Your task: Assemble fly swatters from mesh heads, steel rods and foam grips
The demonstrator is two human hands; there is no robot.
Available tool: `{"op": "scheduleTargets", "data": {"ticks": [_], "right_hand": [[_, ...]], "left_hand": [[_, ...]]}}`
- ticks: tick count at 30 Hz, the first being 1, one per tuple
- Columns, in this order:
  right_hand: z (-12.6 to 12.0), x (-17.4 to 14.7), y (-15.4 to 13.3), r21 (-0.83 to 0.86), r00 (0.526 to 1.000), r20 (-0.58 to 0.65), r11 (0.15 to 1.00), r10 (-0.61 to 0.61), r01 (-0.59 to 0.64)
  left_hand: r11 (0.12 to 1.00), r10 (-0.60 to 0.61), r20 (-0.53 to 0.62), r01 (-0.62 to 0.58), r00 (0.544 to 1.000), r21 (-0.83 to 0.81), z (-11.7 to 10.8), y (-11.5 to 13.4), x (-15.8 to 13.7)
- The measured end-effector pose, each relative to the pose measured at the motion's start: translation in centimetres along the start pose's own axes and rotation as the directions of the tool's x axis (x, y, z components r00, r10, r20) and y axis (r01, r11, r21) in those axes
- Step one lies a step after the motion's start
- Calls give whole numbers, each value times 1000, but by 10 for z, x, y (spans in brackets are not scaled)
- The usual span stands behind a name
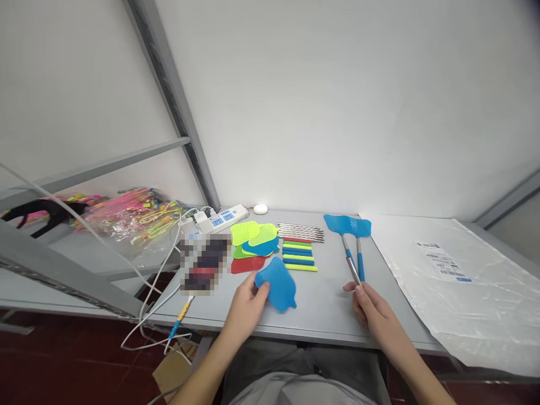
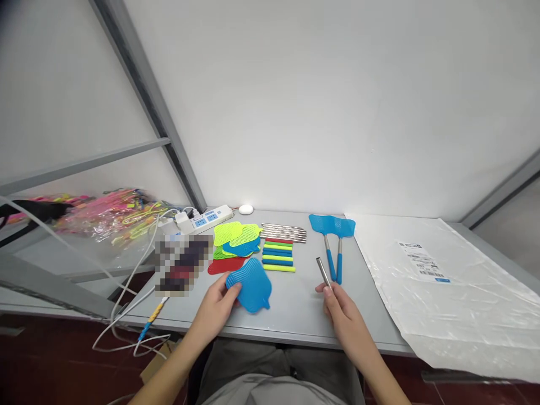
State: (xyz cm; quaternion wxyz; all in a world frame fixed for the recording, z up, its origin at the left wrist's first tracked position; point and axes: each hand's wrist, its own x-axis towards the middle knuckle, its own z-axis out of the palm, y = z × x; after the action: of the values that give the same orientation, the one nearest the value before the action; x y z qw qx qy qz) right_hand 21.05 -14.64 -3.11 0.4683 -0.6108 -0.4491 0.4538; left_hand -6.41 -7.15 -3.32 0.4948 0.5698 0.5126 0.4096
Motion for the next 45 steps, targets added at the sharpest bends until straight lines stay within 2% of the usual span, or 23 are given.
{"op": "scheduleTargets", "data": {"ticks": [3,5,6,8,9,11,12,14,17,21,28,33,36,39,42,45], "right_hand": [[-3,3,6,-171,998,-16,983,-63,59],[1,7,9,-293,995,-9,952,-100,93],[4,9,10,-348,993,-5,932,-114,105],[10,18,7,-454,990,-1,882,-142,126],[14,24,5,-497,988,5,857,-156,138],[21,39,-1,-556,983,18,815,-185,164],[24,47,-5,-569,981,23,804,-194,172],[30,64,-10,-589,979,25,789,-200,177],[38,85,-13,-619,981,26,767,-194,168],[45,98,-11,-634,983,21,758,-183,155],[56,103,-13,-568,982,35,805,-187,174],[57,95,-28,-472,969,89,847,-230,244],[50,86,-38,-417,961,77,867,-264,272],[35,76,-45,-381,960,26,885,-279,268],[14,62,-44,-335,971,-34,918,-237,212],[-6,45,-34,-296,988,-14,944,-154,143]], "left_hand": [[986,57,-107,-39,993,160,-16,-4,2],[923,210,-181,-134,961,362,-20,-7,1],[853,315,-182,-193,931,485,-19,-8,-1],[657,483,-87,-295,871,693,-11,-7,-4],[568,515,-2,-340,857,749,-5,-5,-6],[434,508,184,-435,842,789,10,1,-8],[390,488,274,-488,829,781,18,4,-9],[342,458,380,-553,804,760,34,9,-8],[313,452,414,-576,790,756,48,13,-2],[296,449,388,-543,805,786,50,9,4],[293,435,367,-515,822,805,48,2,1],[303,406,412,-545,816,782,47,7,-2],[306,394,471,-596,789,742,47,10,-2],[322,388,464,-589,796,741,47,10,0],[336,385,433,-560,815,757,48,8,4],[331,388,416,-546,822,770,49,5,8]]}}
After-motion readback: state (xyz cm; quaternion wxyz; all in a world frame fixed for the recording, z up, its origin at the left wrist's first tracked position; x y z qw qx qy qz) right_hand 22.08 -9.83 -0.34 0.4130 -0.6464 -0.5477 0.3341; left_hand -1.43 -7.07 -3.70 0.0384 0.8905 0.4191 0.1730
